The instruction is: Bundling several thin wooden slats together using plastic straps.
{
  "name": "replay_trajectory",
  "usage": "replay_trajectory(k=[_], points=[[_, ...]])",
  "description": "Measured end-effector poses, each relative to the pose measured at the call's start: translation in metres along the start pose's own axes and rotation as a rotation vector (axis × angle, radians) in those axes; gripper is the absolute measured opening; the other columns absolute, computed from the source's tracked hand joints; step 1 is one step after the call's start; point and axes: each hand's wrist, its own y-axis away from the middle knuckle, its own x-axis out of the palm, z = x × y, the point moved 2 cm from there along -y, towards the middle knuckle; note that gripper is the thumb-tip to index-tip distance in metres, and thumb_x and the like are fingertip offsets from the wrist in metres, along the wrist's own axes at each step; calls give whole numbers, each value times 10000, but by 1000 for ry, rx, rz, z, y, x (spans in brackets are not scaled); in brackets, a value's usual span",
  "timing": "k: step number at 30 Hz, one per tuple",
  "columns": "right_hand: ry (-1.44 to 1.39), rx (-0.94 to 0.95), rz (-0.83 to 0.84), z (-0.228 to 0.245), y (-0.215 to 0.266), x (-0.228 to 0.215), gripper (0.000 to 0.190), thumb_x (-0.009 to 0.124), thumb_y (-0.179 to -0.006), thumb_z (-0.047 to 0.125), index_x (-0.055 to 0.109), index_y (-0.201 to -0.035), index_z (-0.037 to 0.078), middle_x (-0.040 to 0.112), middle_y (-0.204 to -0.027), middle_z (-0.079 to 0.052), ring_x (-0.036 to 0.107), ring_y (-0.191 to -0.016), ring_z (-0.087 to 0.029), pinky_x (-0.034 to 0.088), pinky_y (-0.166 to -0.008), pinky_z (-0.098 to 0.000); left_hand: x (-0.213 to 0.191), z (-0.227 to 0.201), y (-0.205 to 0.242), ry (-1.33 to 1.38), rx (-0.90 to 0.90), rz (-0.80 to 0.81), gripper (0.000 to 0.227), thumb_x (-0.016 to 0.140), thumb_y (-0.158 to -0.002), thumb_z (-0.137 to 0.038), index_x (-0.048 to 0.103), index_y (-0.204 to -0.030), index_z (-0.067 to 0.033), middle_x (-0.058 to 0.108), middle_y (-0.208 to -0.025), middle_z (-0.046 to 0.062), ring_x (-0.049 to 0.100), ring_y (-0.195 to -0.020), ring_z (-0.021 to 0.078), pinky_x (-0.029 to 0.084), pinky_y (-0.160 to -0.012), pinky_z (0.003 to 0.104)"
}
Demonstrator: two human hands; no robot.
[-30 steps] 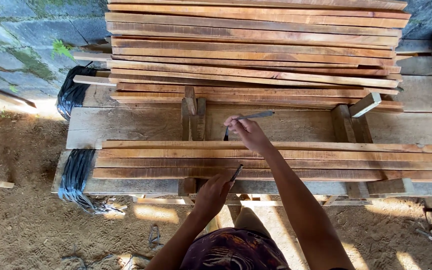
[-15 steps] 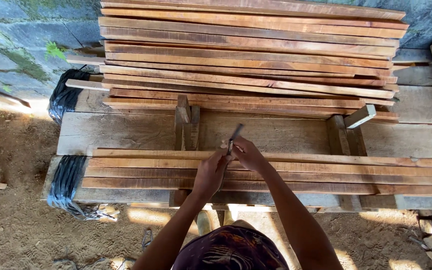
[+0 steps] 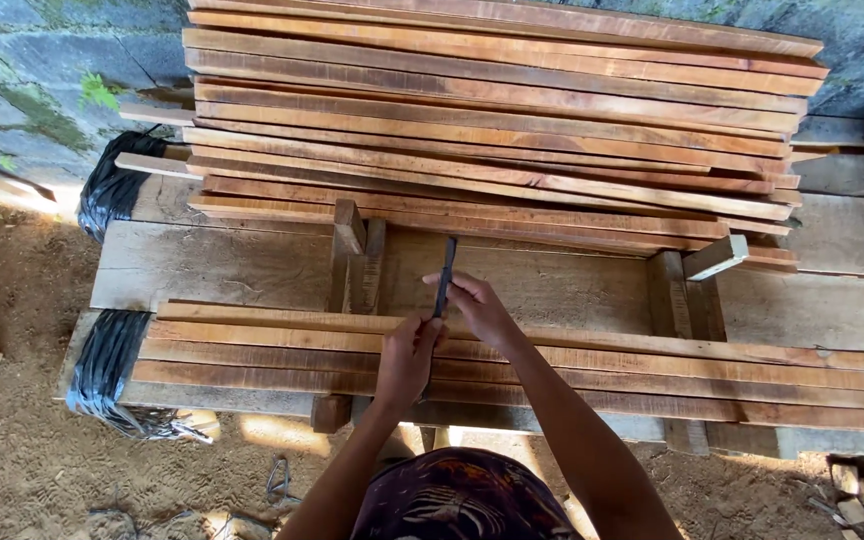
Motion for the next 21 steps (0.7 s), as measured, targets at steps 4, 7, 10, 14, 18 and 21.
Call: replay_trajectory(k=[4, 7, 10, 14, 18, 21], points=[[-41, -6, -25, -20, 8, 0, 395, 378, -1133, 210, 604, -1401, 27, 620, -814, -132, 531, -759, -171, 465, -729, -435, 3, 10, -6, 21, -4, 13, 251, 537, -1106, -164, 683, -1182, 24, 753, -908, 203, 747, -820, 259, 616, -638, 413], [-12, 46, -100, -19, 15, -4, 242, 521, -1100, 164, 727, -1088, 39, 665, -830, -156, 610, -816, -205, 533, -771, -425, 6, 19, -14, 70, -95, -10, 228, 576, -1090, -202, 704, -1133, -18, 774, -928, 166, 764, -817, 223, 646, -679, 390], [-194, 87, -150, 12, 26, 11, 162, 626, -1053, 123, 719, -1075, -7, 637, -815, -132, 595, -785, -180, 517, -715, -383, 1, 9, -12, 75, -131, -38, 245, 600, -1079, -222, 665, -1125, 10, 774, -937, 185, 775, -822, 236, 662, -675, 411], [-190, 143, -155, 13, 34, 10, 152, 665, -1016, 81, 722, -1069, -50, 623, -827, -129, 572, -801, -170, 510, -728, -397, -2, 7, -11, 54, -131, 0, 222, 596, -1086, -203, 648, -1097, 13, 756, -920, 192, 775, -826, 247, 670, -655, 414], [-140, 135, -111, 15, 35, 11, 194, 714, -1002, 154, 777, -1046, -23, 657, -845, -152, 636, -812, -221, 516, -747, -458, -4, 18, -15, -8, -123, 78, 271, 575, -1102, -284, 645, -1091, -23, 737, -884, 159, 765, -809, 231, 659, -635, 422], [-100, 168, -201, 17, 26, 8, 192, 718, -1005, 152, 766, -903, -4, 600, -706, -118, 538, -704, -146, 465, -682, -357, -6, 19, -17, -24, -149, 187, 268, 569, -1102, -272, 639, -1120, -14, 728, -900, 175, 757, -818, 231, 635, -666, 465]])
